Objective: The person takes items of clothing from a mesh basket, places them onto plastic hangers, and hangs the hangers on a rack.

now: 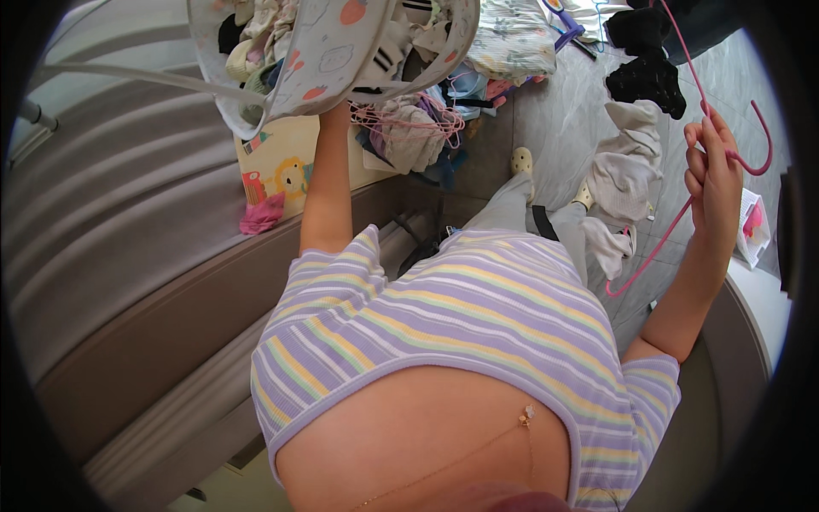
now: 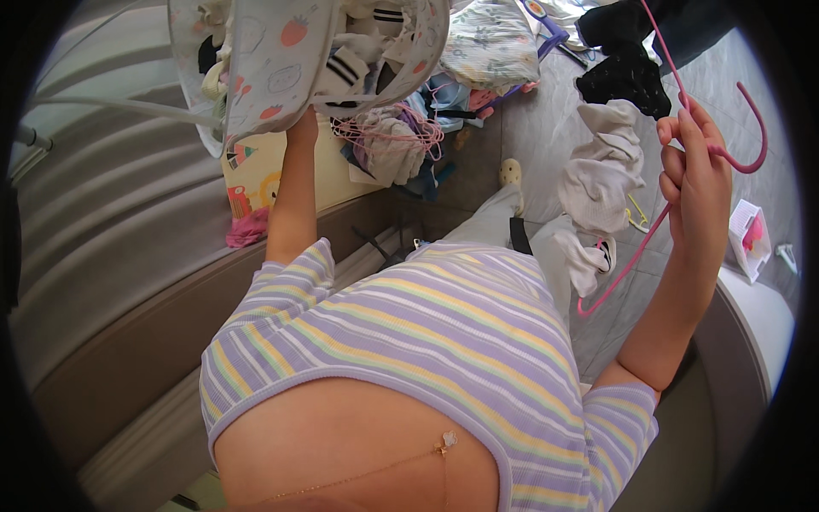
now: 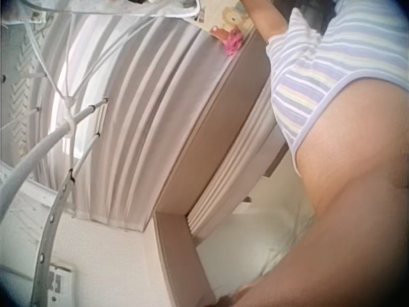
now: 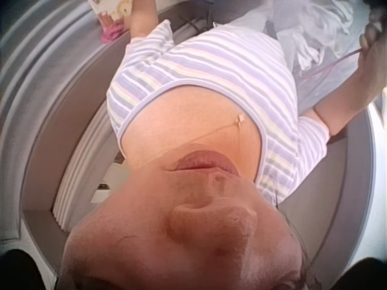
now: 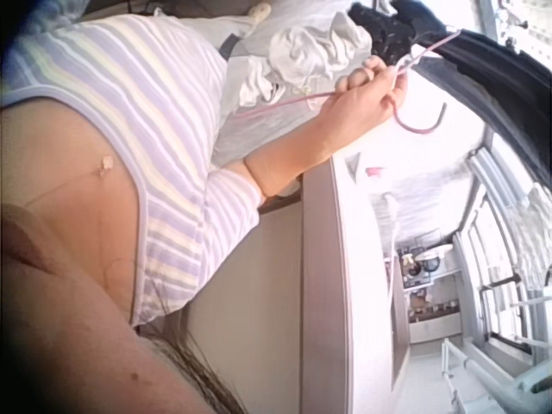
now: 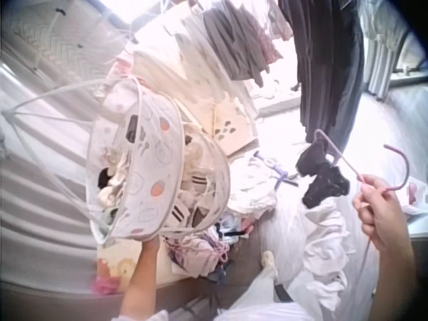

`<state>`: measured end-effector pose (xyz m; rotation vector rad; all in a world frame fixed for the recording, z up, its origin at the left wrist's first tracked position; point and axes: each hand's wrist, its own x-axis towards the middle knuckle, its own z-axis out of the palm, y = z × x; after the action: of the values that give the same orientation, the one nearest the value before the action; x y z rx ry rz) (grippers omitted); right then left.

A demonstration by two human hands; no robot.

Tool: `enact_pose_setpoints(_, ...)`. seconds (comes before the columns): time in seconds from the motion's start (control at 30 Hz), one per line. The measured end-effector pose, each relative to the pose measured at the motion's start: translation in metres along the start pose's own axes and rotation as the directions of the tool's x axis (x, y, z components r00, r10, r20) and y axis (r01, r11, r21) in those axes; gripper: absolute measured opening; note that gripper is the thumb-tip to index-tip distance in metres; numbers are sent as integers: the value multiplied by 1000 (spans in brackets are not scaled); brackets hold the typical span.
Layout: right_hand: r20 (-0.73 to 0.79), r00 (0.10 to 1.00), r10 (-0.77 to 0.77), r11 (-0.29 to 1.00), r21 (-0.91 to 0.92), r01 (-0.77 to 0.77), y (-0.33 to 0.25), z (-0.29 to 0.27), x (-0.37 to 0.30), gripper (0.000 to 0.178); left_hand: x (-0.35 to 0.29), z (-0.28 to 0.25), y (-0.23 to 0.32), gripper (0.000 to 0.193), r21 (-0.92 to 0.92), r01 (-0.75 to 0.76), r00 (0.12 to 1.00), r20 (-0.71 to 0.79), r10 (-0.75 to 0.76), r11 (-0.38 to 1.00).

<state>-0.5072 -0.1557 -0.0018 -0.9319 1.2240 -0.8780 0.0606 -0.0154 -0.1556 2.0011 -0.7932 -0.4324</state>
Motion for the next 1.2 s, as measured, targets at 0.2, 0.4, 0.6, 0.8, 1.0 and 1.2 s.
enact_pose_setpoints(0.2, 69, 995, -70, 997, 44, 67, -9, 0, -15, 36, -94, -54, -25, 26, 431, 52, 997, 28, -70, 901)
enact_pose_setpoints(0.4, 36, 999, -8, 999, 51, 6, -38, 30, -37, 13, -210, -48, 26, 21, 605, -478, 865, 451, 222, 637)
enact_pose_setpoints(0.6, 124, 992, -24, 998, 60, 17, -41, 11, -15, 8, -230, 24, 120, 23, 127, -146, 903, 422, 79, 981)
enact_pose_setpoints(0.8, 98, 995, -25, 998, 63, 19, -48, -7, -5, 5, -222, 65, 201, 28, 113, 674, 210, 918, -336, 730)
enact_pose_setpoints(1.0, 114, 993, -39, 997, 66, 31, -40, -25, -9, 5, -240, 117, 253, 24, -164, 692, 199, 980, 33, 703)
enact_pose_setpoints(1.2, 104, 993, -60, 990, 134, 46, -48, -44, -44, 11, -323, 195, 292, 28, -333, 773, 282, 943, 177, 541)
